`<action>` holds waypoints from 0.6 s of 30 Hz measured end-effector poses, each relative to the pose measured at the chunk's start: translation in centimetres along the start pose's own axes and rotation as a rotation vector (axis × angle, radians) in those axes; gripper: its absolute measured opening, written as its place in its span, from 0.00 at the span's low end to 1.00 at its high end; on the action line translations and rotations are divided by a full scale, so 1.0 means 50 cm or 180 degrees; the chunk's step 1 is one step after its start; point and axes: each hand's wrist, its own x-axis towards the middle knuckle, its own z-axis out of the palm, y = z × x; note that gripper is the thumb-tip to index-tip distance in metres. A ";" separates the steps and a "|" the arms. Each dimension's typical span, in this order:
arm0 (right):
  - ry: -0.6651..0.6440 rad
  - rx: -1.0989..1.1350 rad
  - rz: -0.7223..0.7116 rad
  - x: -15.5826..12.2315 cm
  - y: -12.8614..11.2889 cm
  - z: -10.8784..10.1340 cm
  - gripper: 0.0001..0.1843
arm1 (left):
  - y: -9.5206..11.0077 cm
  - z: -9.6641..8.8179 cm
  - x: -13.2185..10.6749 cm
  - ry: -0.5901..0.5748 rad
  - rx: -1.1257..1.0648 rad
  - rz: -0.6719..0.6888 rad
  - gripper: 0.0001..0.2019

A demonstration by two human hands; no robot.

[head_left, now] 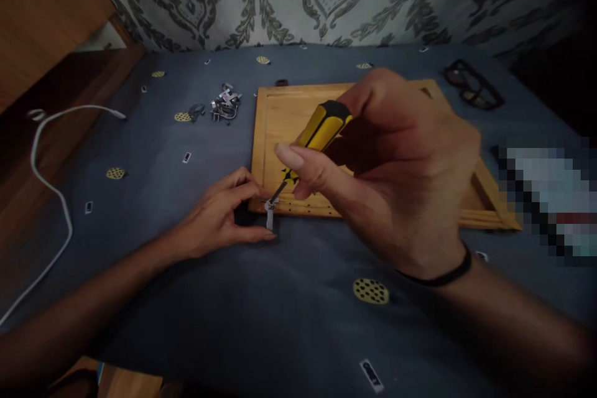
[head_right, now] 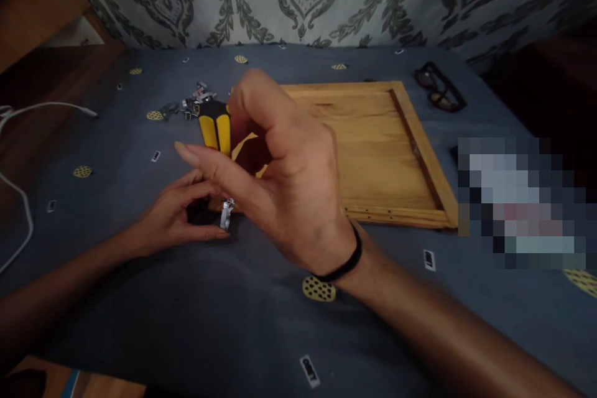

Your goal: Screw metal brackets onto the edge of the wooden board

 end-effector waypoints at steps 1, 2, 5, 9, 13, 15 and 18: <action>-0.0012 -0.0021 0.0049 -0.001 0.002 0.000 0.26 | 0.001 -0.001 0.000 -0.0017 0.0015 -0.0021 0.22; -0.0042 -0.0018 0.0118 -0.002 0.004 0.000 0.26 | 0.001 -0.001 -0.001 -0.0034 0.0018 -0.0036 0.22; -0.0144 0.0099 0.0280 -0.003 0.006 -0.001 0.26 | 0.003 -0.003 -0.001 -0.0035 0.0004 -0.0035 0.21; -0.0209 0.0187 0.0248 -0.002 0.009 0.002 0.25 | 0.003 -0.002 0.000 -0.0013 0.0047 -0.0012 0.20; -0.0270 0.0278 0.0280 -0.003 0.011 0.004 0.24 | 0.003 -0.001 0.001 -0.0030 0.0093 -0.0005 0.21; -0.0291 0.0304 0.0303 -0.004 0.011 0.003 0.23 | 0.003 -0.001 0.001 -0.0003 0.0113 0.0027 0.21; -0.0275 0.0207 0.0255 -0.005 0.010 0.003 0.22 | 0.003 -0.001 0.001 0.0068 0.0124 0.0067 0.22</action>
